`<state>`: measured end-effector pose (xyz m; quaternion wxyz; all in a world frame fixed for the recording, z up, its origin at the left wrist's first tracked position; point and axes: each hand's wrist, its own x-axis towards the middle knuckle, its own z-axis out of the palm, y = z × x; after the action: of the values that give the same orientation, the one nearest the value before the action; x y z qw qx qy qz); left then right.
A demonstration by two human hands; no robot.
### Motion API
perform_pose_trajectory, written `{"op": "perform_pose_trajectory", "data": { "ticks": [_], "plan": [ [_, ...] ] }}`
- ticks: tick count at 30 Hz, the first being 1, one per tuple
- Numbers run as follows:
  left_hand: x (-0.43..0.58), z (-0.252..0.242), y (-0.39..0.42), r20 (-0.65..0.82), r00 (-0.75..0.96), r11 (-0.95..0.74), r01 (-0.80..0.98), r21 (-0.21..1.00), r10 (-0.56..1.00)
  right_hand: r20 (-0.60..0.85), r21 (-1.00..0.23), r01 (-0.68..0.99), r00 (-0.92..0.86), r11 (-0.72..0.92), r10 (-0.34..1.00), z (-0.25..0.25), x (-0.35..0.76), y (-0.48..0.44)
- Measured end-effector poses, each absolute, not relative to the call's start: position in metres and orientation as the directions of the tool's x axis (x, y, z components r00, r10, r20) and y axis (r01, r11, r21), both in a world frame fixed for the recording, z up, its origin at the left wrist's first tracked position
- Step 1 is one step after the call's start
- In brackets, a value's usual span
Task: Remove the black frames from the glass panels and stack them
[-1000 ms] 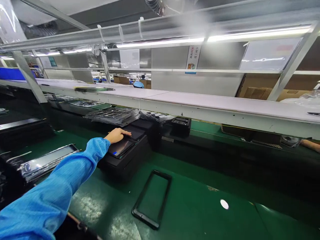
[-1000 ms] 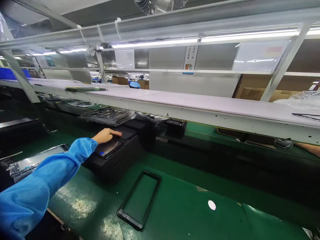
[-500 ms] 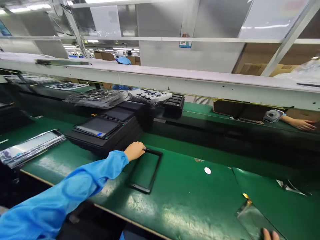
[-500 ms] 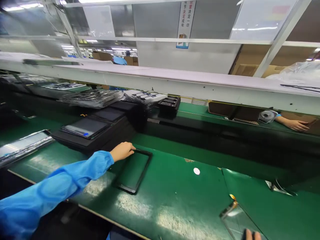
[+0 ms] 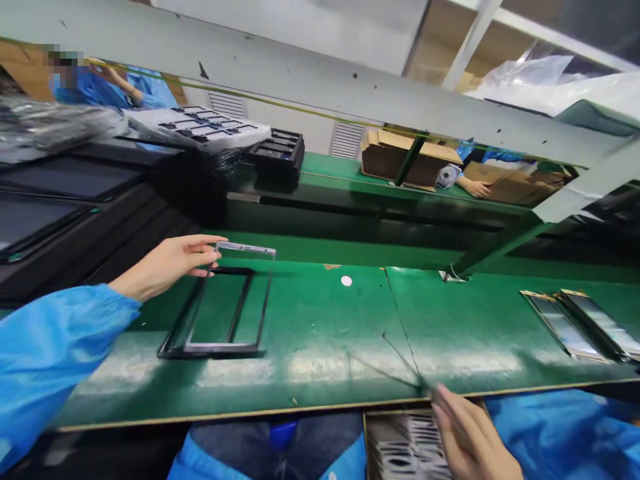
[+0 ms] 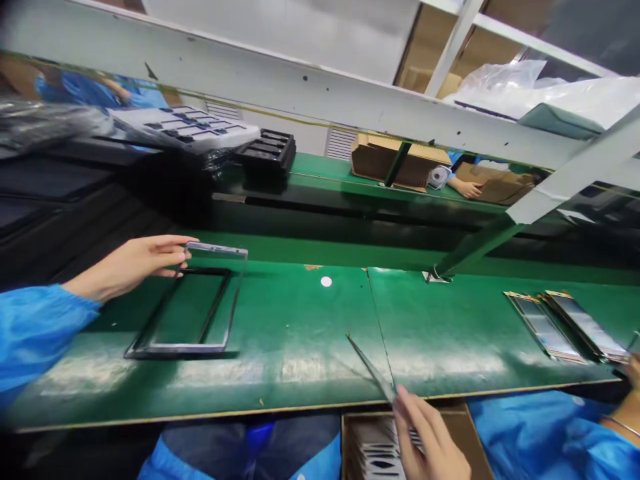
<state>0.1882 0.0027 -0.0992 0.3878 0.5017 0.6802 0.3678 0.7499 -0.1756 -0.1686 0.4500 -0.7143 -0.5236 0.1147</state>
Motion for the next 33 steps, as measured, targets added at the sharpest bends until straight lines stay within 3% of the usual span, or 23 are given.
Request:
{"op": "perform_pose_trajectory", "data": {
  "ticks": [2,5,7,9,14,22,26,33],
  "plan": [
    [0.220,-0.094,-0.014,-0.141,-0.165,0.182,0.269,0.946,0.976,0.269,-0.841,0.540,0.479,-0.039,0.835,-0.159,0.737,-0.165],
    [0.280,-0.098,-0.040,-0.144,-0.063,0.149,0.076,0.986,0.988,0.046,-0.989,0.147,0.440,-0.022,0.897,-0.155,0.694,-0.152],
    [0.316,-0.107,-0.058,-0.137,-0.003,0.137,-0.032,0.990,0.991,-0.089,-0.995,-0.077,0.335,-0.067,0.938,-0.155,0.660,-0.150],
    [0.343,-0.115,-0.073,-0.088,0.014,0.089,-0.078,0.993,0.996,-0.178,-0.976,-0.169,0.264,-0.136,0.948,-0.157,0.632,-0.153],
    [0.368,-0.122,-0.096,0.137,-0.040,-0.137,-0.002,0.991,0.990,-0.273,-0.943,-0.251,0.217,-0.217,0.937,-0.160,0.606,-0.160],
    [0.367,-0.113,-0.111,0.225,-0.009,-0.221,0.159,0.962,0.974,-0.285,-0.927,-0.306,0.199,-0.217,0.938,-0.154,0.601,-0.155],
    [0.369,-0.110,-0.115,0.205,0.030,-0.207,0.101,0.973,0.978,-0.284,-0.930,-0.301,0.220,-0.212,0.933,-0.152,0.601,-0.155],
    [0.376,-0.106,-0.117,0.022,0.038,-0.018,-0.122,0.992,0.999,-0.207,-0.965,-0.221,0.313,-0.141,0.927,-0.157,0.603,-0.157]
  ]
}}
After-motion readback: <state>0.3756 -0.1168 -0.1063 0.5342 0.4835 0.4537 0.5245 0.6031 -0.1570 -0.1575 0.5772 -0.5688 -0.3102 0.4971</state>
